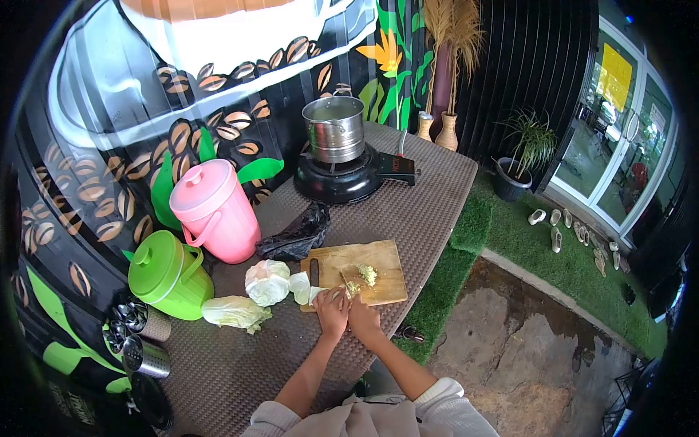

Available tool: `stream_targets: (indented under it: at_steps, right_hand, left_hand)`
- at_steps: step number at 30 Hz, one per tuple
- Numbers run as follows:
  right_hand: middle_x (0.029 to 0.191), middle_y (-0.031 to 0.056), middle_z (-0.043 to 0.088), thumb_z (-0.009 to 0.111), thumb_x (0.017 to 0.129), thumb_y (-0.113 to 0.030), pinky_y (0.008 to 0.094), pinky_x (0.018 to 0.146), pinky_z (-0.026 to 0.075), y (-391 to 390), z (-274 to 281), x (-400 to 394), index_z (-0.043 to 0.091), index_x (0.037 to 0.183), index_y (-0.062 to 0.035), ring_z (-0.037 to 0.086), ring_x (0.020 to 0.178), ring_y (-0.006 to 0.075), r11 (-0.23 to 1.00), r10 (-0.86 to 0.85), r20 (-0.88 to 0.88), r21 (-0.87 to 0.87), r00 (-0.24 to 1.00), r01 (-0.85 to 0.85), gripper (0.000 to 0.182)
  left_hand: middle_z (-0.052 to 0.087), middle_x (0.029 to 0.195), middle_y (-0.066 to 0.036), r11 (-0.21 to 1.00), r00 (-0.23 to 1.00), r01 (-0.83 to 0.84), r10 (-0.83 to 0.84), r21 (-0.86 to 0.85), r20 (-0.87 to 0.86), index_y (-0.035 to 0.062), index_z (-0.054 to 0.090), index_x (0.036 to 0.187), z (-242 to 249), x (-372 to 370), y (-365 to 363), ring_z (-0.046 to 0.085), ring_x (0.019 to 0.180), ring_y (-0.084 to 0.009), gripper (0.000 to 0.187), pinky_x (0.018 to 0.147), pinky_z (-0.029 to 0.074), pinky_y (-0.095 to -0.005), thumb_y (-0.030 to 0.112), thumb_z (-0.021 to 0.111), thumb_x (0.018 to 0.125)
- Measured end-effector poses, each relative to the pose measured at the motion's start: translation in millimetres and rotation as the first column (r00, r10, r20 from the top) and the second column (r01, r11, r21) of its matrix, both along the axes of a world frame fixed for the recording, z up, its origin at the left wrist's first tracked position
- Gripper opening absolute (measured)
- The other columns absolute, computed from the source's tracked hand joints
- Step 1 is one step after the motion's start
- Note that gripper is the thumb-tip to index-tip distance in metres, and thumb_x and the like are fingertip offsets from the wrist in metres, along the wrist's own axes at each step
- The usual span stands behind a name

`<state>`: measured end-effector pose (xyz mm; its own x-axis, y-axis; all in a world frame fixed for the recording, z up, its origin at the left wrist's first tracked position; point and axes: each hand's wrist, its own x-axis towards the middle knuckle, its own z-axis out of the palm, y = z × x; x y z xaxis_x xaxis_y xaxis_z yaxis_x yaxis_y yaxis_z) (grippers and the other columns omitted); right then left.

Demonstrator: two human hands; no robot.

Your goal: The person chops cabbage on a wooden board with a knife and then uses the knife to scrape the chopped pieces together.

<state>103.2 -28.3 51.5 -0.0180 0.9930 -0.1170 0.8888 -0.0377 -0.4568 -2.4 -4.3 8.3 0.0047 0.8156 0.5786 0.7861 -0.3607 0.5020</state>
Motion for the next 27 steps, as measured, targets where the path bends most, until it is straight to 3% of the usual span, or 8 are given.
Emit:
stream_targets:
  at_steps: [4,6,13,19,27]
  right_hand:
    - [0.086,0.0284,0.064,0.053,0.090,-0.018,0.0499,0.067,0.055,-3,-6,-7,0.043,0.105,0.0012,0.067,0.080,0.0429,0.995,-0.094,-0.092,-0.022,0.991,0.093,0.027]
    - [0.083,0.0268,0.065,0.054,0.089,-0.016,0.0505,0.067,0.055,8,-16,-8,0.042,0.107,0.0013,0.067,0.079,0.0429,0.996,-0.062,-0.039,0.066,0.997,0.065,0.028]
    - [0.082,0.0277,0.065,0.052,0.089,-0.015,0.0500,0.066,0.055,6,-6,-3,0.042,0.105,0.0006,0.067,0.077,0.0423,1.000,0.009,0.027,0.002,1.000,-0.009,0.025]
    - [0.080,0.0264,0.066,0.053,0.089,-0.016,0.0482,0.066,0.056,2,-13,-10,0.042,0.102,0.0020,0.068,0.077,0.0391,0.998,-0.065,-0.017,-0.008,0.998,0.065,0.025]
    - [0.076,0.0241,0.066,0.054,0.088,-0.014,0.0462,0.060,0.056,0,-1,0,0.041,0.111,0.0056,0.068,0.072,0.0388,0.995,0.041,0.068,0.090,0.997,-0.047,0.033]
  left_hand:
    - [0.064,0.106,-0.004,1.000,1.000,-0.018,0.018,0.011,-0.014,0.0044,0.071,0.100,2,1,0,0.052,0.103,-0.0230,0.022,0.093,0.034,-0.0398,0.017,0.064,0.083]
    - [0.064,0.106,-0.004,1.000,1.000,-0.001,0.002,0.015,-0.018,0.0038,0.071,0.100,1,-1,-2,0.052,0.102,-0.0237,0.023,0.093,0.034,-0.0397,0.016,0.064,0.083]
    - [0.065,0.106,-0.005,1.000,1.000,0.007,-0.007,0.002,0.022,0.0027,0.071,0.099,-3,-1,1,0.053,0.104,-0.0243,0.022,0.094,0.035,-0.0404,0.016,0.065,0.082]
    - [0.065,0.106,-0.004,1.000,1.000,0.000,0.000,0.013,0.001,0.0027,0.071,0.097,-2,0,-1,0.053,0.104,-0.0232,0.020,0.094,0.035,-0.0399,0.016,0.064,0.083]
    - [0.065,0.106,-0.003,1.000,0.999,0.010,-0.010,0.008,0.044,0.0023,0.071,0.097,-1,0,0,0.054,0.102,-0.0233,0.020,0.094,0.035,-0.0403,0.017,0.063,0.085]
